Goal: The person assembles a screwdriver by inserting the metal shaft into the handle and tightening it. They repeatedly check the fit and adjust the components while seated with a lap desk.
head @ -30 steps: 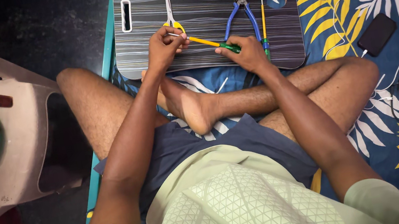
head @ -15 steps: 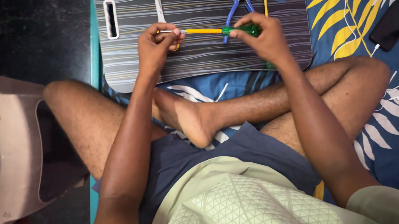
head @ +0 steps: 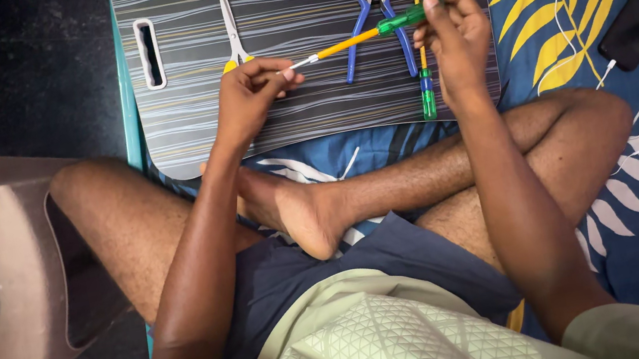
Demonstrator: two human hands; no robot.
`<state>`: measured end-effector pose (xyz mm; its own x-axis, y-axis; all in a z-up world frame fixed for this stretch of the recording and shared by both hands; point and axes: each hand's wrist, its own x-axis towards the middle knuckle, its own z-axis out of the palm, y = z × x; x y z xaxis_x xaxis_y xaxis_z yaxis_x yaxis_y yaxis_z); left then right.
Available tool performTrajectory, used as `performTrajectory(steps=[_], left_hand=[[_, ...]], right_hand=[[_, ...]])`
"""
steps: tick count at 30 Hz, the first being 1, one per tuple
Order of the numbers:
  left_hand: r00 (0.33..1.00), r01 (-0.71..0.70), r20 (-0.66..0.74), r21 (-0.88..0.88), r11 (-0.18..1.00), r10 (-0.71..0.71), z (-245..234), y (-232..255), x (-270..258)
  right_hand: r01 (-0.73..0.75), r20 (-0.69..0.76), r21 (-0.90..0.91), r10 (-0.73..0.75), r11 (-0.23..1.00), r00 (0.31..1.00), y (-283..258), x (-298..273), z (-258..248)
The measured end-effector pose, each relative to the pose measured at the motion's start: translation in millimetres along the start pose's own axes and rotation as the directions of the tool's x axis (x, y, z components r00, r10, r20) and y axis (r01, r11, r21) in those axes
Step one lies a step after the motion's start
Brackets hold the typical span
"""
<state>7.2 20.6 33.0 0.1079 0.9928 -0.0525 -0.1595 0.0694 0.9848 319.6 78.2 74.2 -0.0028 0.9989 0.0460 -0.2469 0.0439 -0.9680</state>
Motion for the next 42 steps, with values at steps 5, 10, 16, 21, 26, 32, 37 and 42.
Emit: performTrajectory(steps=[5,10,16,21,26,32,37,42], left_hand=[[0.996,0.05,0.057,0.239,0.97,-0.065,11.9,1.1,-6.3],[0.985,-0.172,0.081,0.478,0.861,0.152,31.1,4.2,-17.2],[0.909,-0.354,0.097,0.693,0.628,0.406,58.6,-7.5,5.6],[0.843,-0.335,0.015,0.797,0.502,0.538,56.5,-23.2,20.7],[0.832,-0.297,-0.017,0.831,0.47,0.555,43.4,-33.4,19.3],[0.859,-0.266,-0.032,0.825,0.499,0.511,41.5,-34.0,20.0],[0.867,-0.262,-0.034,0.817,0.514,0.496,40.6,-31.5,19.9],[0.864,-0.267,-0.036,0.813,0.518,0.503,40.6,-31.9,18.8]], right_hand=[[-0.001,0.034,0.099,-0.003,0.995,0.999,4.6,-8.6,13.3],[0.247,0.185,-0.042,-0.236,0.968,0.954,-12.7,-28.4,31.8],[0.303,0.393,0.071,-0.306,0.95,0.867,-47.6,-41.7,71.2],[0.267,0.442,0.137,-0.3,0.954,0.845,-24.6,-13.9,102.6],[0.133,0.418,0.188,-0.201,0.973,0.886,-4.3,1.9,114.3],[0.065,0.457,0.216,-0.159,0.974,0.875,-8.4,7.8,121.4],[0.277,0.5,0.023,-0.251,0.961,0.829,-31.7,11.3,122.3],[0.469,0.595,-0.206,-0.27,0.859,0.757,-54.1,7.2,104.0]])
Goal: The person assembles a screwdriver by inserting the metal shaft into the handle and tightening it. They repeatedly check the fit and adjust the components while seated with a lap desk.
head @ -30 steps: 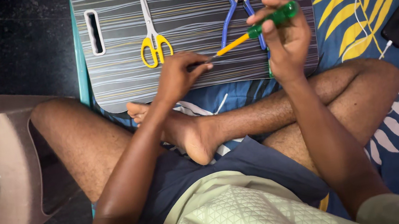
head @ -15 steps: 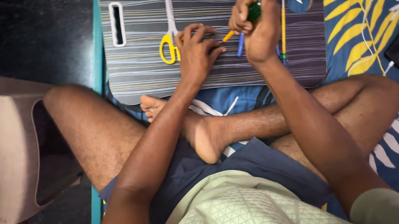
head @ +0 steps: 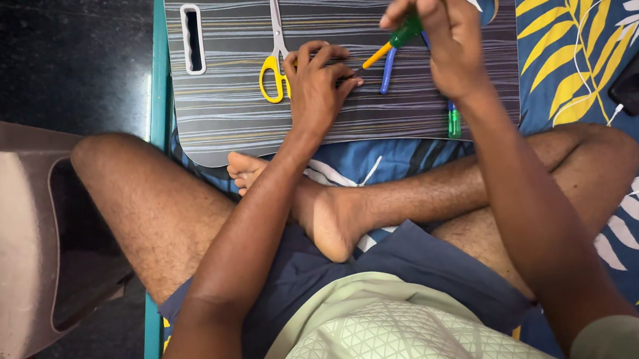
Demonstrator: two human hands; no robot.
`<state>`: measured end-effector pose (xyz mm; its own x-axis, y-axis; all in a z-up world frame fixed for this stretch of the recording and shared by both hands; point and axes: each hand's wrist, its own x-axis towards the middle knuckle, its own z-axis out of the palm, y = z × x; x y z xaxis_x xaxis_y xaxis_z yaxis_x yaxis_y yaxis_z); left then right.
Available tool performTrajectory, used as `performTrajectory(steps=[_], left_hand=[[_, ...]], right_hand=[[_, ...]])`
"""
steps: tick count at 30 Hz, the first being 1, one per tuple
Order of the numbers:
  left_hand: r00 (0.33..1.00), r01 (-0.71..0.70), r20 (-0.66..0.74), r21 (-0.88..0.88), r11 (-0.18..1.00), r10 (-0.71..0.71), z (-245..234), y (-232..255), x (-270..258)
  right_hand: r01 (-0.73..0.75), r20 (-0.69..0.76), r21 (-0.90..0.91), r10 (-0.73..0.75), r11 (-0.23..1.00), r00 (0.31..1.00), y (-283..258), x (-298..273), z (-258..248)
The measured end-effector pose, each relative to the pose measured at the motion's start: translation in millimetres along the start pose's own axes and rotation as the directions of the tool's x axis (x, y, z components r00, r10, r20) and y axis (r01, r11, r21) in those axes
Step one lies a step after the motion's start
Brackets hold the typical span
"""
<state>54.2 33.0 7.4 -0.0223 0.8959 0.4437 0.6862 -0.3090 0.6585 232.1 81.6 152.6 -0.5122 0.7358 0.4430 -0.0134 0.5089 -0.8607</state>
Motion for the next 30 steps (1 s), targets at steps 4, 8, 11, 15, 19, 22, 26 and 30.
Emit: performTrajectory(steps=[4,8,11,15,19,22,26,30], left_hand=[[1.0,-0.025,-0.016,0.002,1.0,0.025,0.9,0.3,-1.1],[0.998,-0.046,-0.038,0.009,0.999,0.046,2.1,-1.0,-2.9],[0.998,-0.054,-0.041,-0.007,0.999,0.053,2.1,-0.9,-2.7],[0.998,-0.054,-0.03,0.015,0.998,0.054,0.2,1.1,-3.4],[0.998,-0.053,-0.027,0.023,0.998,0.054,-0.8,2.9,-1.3],[0.998,-0.047,-0.027,0.028,0.998,0.048,-2.5,4.5,-1.5],[0.997,-0.06,-0.037,0.012,0.998,0.061,-4.5,8.5,0.9],[0.996,-0.053,-0.067,-0.028,0.998,0.051,-8.7,13.1,3.7]], right_hand=[[0.03,-0.018,-0.379,-0.04,0.925,0.999,-4.5,-23.7,-16.5],[-0.135,-0.164,-0.415,0.072,0.9,0.984,-4.2,-50.7,-22.0],[-0.295,-0.32,-0.258,0.207,0.92,0.925,7.9,-61.0,-25.1],[-0.294,-0.366,-0.034,0.262,0.955,0.893,24.7,-71.5,-43.8],[-0.328,-0.365,0.032,0.317,0.944,0.875,38.7,-80.7,-57.7],[-0.321,-0.346,0.057,0.32,0.945,0.882,44.8,-82.8,-60.6],[-0.296,-0.341,0.242,0.367,0.924,0.865,50.9,-77.4,-64.9],[-0.304,-0.358,0.377,0.441,0.875,0.823,56.6,-75.2,-65.5]])
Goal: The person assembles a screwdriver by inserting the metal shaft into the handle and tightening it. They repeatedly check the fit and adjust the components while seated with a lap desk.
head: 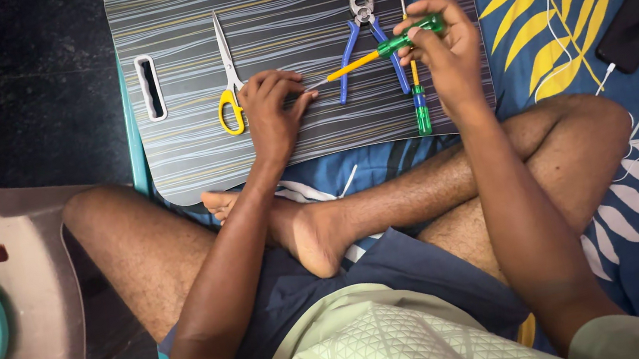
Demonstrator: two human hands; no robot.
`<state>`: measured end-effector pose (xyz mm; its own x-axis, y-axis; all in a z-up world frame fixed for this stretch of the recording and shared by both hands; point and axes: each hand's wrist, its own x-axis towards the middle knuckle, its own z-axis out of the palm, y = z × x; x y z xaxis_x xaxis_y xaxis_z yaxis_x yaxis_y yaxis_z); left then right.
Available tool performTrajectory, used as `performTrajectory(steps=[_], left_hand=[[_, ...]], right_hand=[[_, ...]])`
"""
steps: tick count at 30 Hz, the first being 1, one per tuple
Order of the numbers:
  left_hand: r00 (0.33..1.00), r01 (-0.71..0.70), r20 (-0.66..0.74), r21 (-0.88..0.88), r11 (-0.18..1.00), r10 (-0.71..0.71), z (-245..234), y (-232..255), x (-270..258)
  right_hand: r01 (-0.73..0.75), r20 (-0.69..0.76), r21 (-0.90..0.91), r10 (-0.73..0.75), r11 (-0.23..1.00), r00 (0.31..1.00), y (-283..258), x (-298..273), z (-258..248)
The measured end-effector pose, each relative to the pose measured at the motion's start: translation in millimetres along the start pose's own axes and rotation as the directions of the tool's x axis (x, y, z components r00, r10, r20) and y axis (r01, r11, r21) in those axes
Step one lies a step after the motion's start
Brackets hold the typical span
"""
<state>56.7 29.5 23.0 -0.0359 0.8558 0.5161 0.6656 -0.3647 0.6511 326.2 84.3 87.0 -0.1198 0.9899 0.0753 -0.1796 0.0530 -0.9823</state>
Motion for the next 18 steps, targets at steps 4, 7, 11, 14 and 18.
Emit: performTrajectory(steps=[4,7,11,14,18], left_hand=[[0.999,0.025,-0.044,-0.065,0.998,-0.027,-7.1,4.5,3.3],[0.989,0.105,-0.074,-0.225,0.969,-0.124,-11.3,3.1,6.7],[0.922,0.342,0.022,-0.516,0.785,-0.387,-16.3,-13.0,11.5],[0.849,0.415,0.093,-0.728,0.546,-0.521,-17.3,-25.2,12.6],[0.784,0.474,0.121,-0.751,0.46,-0.609,-24.0,-37.2,13.9]], right_hand=[[-0.102,-0.012,0.028,0.102,0.994,0.995,-0.2,2.5,-0.7],[-0.178,-0.075,-0.141,0.169,0.974,0.983,-1.6,7.2,-0.5],[-0.282,-0.118,-0.323,0.257,0.904,0.959,3.4,4.1,2.1],[-0.321,-0.076,-0.331,0.314,0.887,0.946,10.2,2.7,7.7],[-0.306,0.101,-0.408,0.376,0.86,0.921,11.4,2.4,13.3]])
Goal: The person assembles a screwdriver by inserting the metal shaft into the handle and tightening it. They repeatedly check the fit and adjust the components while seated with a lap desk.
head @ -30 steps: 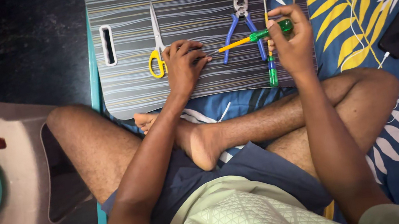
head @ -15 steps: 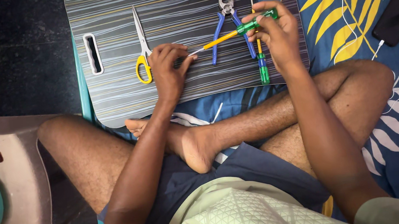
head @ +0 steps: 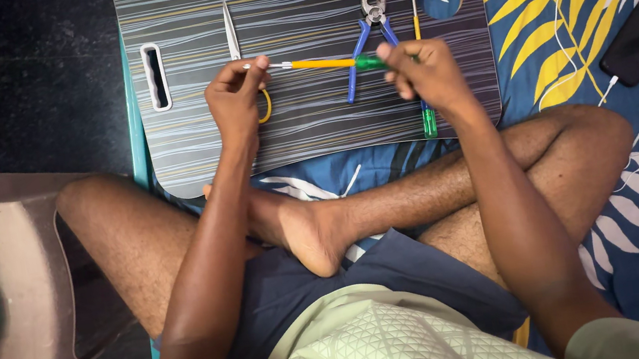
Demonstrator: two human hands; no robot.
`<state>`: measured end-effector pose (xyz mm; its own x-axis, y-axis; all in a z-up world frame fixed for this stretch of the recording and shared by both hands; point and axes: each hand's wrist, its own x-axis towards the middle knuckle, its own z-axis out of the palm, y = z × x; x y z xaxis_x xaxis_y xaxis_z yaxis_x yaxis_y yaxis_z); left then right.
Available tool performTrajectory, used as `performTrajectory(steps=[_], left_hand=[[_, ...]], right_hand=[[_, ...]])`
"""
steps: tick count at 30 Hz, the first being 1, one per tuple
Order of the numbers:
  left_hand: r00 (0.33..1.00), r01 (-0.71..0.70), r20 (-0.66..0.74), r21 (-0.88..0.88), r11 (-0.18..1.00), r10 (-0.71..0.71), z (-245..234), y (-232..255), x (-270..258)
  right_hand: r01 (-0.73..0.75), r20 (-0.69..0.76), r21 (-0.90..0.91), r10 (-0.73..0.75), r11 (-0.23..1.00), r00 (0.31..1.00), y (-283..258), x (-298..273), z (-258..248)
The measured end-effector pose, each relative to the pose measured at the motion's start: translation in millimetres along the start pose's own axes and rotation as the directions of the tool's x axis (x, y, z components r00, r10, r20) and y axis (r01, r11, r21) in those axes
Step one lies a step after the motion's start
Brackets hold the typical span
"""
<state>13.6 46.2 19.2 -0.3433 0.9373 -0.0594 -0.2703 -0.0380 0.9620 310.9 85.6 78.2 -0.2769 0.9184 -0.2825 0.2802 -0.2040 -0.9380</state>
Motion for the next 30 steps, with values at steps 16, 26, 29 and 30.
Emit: performTrajectory(steps=[16,26,29,30], left_hand=[[0.998,0.063,-0.001,0.027,0.998,-0.063,0.6,4.5,-1.3],[0.995,0.078,0.058,0.115,0.99,-0.085,1.5,6.4,-2.9],[0.99,0.125,0.062,0.07,0.99,-0.129,-1.6,7.1,-1.4],[0.988,0.137,0.056,0.066,0.988,-0.141,-1.8,7.2,-0.9]], right_hand=[[0.115,0.08,-0.09,-0.108,0.989,0.991,10.4,-2.2,5.0],[0.243,0.052,-0.071,-0.239,0.968,0.97,1.6,-5.0,10.5],[0.222,0.138,-0.058,-0.212,0.973,0.967,4.5,-5.8,13.7],[0.217,0.171,-0.057,-0.204,0.975,0.964,5.4,-6.9,15.8]])
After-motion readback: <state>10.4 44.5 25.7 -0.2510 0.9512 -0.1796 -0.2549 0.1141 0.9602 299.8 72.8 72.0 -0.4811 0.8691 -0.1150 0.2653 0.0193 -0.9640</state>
